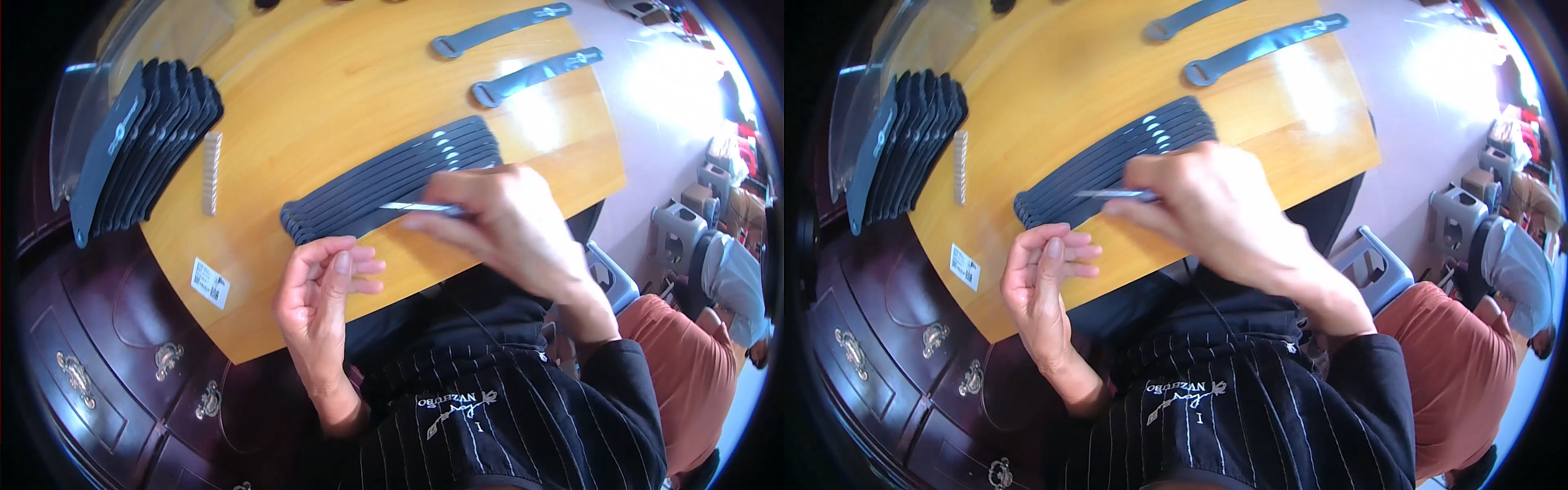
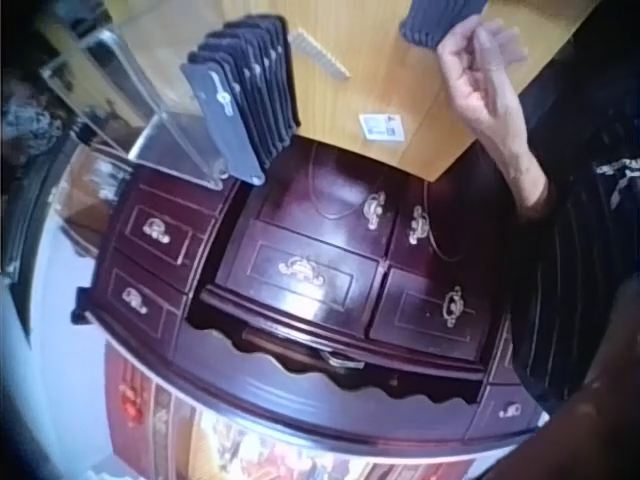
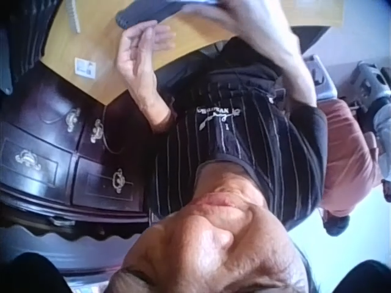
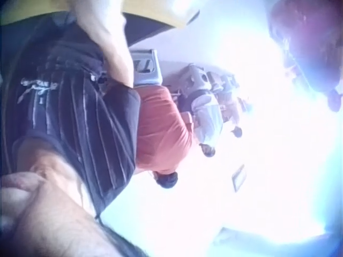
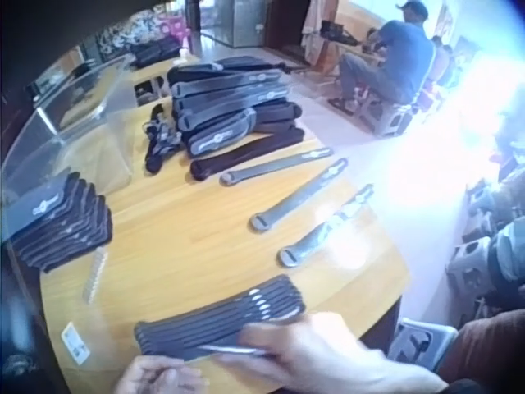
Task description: The recorder uses a small pin tool to process and assemble black rubber storage straps at a workbench.
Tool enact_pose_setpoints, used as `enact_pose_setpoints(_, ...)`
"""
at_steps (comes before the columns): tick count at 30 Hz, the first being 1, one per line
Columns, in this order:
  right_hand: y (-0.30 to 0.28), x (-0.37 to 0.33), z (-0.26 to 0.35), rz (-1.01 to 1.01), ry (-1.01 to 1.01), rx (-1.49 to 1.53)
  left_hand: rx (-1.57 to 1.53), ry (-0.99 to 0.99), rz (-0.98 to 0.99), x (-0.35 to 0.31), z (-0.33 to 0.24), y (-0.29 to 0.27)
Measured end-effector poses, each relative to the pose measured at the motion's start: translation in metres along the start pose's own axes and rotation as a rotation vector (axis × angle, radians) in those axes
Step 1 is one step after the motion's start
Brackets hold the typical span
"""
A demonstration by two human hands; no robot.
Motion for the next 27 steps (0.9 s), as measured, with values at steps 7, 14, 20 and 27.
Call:
enact_pose_setpoints(7,0.019,0.018,-0.016,0.042,0.050,-0.053,-0.092,-0.137,0.063,0.014,0.017,-0.002)
enact_pose_setpoints(14,-0.028,0.004,-0.037,-0.088,0.055,0.066,-0.154,-0.162,0.128,0.016,0.021,-0.006)
enact_pose_setpoints(20,-0.039,0.001,-0.037,-0.092,0.045,-0.018,-0.197,-0.158,0.171,0.020,0.023,-0.010)
enact_pose_setpoints(27,-0.101,0.003,-0.051,-0.424,-0.186,-0.154,-0.697,-0.235,0.412,0.021,0.035,-0.016)
Point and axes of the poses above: each hand's wrist, its own x-axis towards the middle knuckle, its own y-axis out of the palm, z = x × y, the point moved 8 cm from there along x, towards the middle knuckle, and after that the axes turned 12 degrees about x, right-handed, at the moved point
